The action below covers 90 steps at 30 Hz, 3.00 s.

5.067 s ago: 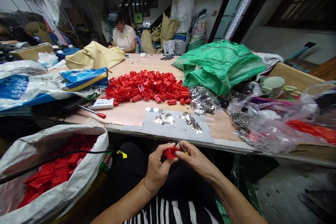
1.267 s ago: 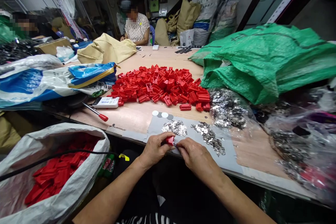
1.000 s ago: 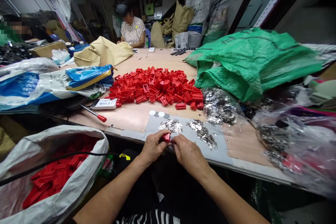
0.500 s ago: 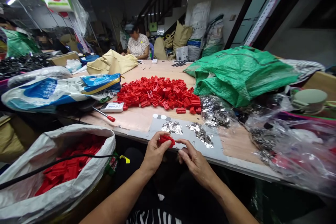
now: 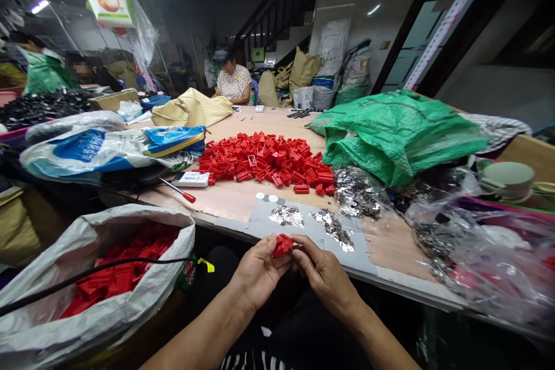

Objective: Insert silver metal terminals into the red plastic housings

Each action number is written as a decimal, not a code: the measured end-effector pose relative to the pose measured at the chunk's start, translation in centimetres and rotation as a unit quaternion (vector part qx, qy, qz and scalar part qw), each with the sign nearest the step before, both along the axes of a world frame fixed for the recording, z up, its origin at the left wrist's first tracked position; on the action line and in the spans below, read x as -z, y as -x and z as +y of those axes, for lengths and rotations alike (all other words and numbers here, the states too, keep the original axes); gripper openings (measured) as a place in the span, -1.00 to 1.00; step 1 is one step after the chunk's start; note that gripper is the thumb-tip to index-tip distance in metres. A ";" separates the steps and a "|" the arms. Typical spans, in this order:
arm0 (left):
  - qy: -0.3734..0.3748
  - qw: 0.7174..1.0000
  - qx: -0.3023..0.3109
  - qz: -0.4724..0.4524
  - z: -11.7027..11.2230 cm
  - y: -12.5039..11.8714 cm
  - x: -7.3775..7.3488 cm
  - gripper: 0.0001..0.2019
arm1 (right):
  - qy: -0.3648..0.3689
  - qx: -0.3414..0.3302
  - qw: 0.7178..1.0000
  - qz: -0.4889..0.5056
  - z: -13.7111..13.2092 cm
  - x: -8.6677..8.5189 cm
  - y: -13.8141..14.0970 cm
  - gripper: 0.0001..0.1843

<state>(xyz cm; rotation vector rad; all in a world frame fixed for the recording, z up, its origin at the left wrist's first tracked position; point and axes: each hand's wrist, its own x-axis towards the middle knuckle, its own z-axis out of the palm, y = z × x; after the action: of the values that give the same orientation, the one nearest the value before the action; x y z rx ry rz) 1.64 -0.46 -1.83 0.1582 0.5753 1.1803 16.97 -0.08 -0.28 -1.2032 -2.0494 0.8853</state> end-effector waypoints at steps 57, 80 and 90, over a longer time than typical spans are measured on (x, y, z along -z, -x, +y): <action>0.073 0.944 0.167 0.275 -2.6 3.6 15.0 -0.63 | 0.085 0.108 0.990 0.018 0.9 4.1 -2.7 -0.70; 0.145 0.930 0.162 0.297 -2.3 3.5 16.9 -0.59 | -0.014 0.309 0.918 -0.248 3.9 4.7 -9.9 -0.92; 0.146 0.930 0.157 0.299 -2.4 3.5 17.3 -0.55 | -0.039 0.258 0.935 -0.241 6.2 4.7 -7.7 -0.83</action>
<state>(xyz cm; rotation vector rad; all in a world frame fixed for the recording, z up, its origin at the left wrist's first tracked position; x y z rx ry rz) -1.81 -2.87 -19.12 0.3481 1.2080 0.7097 24.66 6.11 -5.02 -1.9354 -1.9296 0.2678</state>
